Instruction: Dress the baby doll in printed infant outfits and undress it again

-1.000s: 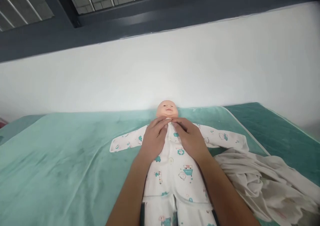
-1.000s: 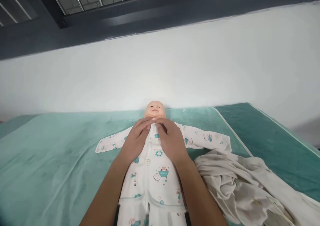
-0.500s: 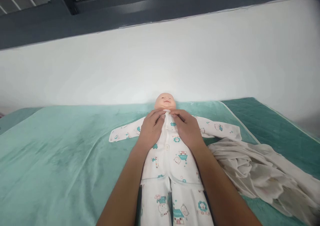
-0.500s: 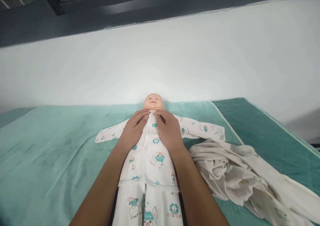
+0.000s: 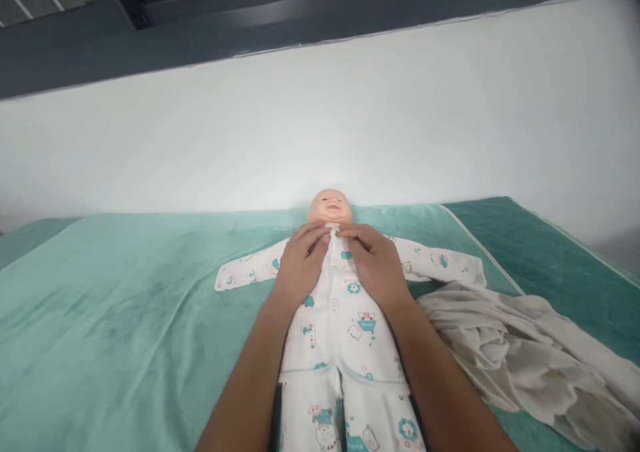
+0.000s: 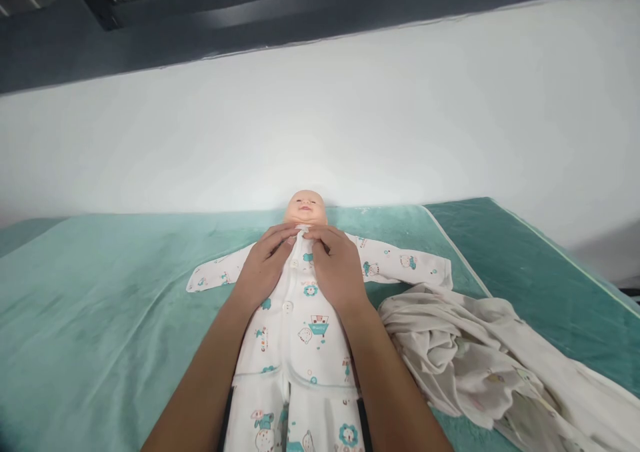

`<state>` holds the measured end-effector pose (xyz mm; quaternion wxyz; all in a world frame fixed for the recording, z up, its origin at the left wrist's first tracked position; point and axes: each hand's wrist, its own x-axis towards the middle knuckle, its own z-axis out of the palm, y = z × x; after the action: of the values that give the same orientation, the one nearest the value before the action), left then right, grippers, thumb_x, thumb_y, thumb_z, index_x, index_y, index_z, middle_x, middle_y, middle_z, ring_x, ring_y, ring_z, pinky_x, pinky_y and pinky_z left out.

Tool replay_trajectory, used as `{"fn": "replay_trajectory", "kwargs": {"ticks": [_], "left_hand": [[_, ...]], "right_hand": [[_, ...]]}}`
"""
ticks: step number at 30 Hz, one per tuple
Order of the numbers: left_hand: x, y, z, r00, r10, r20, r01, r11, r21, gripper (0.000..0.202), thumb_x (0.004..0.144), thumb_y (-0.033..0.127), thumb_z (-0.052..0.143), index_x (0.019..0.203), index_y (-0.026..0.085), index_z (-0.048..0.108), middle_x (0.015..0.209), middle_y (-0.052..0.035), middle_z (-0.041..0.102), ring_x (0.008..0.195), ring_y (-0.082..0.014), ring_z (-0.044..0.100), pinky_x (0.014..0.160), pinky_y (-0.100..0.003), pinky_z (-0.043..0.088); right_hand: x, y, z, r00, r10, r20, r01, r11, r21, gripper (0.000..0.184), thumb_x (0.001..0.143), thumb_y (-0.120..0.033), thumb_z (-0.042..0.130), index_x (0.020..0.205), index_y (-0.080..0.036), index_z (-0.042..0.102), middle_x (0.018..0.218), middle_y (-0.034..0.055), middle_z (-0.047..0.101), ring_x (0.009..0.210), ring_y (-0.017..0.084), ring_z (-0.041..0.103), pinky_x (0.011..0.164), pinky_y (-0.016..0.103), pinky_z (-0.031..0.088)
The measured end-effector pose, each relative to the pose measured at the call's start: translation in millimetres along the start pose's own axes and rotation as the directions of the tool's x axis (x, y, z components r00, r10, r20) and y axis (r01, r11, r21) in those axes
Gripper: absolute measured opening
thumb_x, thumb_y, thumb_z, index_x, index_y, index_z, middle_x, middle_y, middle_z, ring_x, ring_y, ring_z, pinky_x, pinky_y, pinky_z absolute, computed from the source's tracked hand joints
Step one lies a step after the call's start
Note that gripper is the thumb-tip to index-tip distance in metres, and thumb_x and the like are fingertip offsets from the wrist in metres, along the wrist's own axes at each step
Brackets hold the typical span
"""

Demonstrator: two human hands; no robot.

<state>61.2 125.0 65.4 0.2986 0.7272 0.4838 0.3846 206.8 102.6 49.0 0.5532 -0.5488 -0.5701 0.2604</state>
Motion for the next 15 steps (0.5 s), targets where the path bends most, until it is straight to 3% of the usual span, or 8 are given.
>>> {"fn": "replay_trajectory", "kwargs": {"ticks": [15], "left_hand": [[2.9,0.1,-3.8,0.998,0.002,0.066,0.000,0.999,-0.036,0.032,0.095,0.028,0.043,0.114,0.030,0.068,0.136,0.0018,0.058,0.130,-0.0158,0.050,0.115,-0.033,0.035]], "right_hand": [[1.8,-2.1,-2.4,0.992,0.003,0.130,0.000,1.000,-0.020,0.027,0.091,-0.026,0.042,0.098,-0.026,0.069,0.122,-0.0012,0.066,0.120,0.018,0.054,0.105,0.039,0.039]]}}
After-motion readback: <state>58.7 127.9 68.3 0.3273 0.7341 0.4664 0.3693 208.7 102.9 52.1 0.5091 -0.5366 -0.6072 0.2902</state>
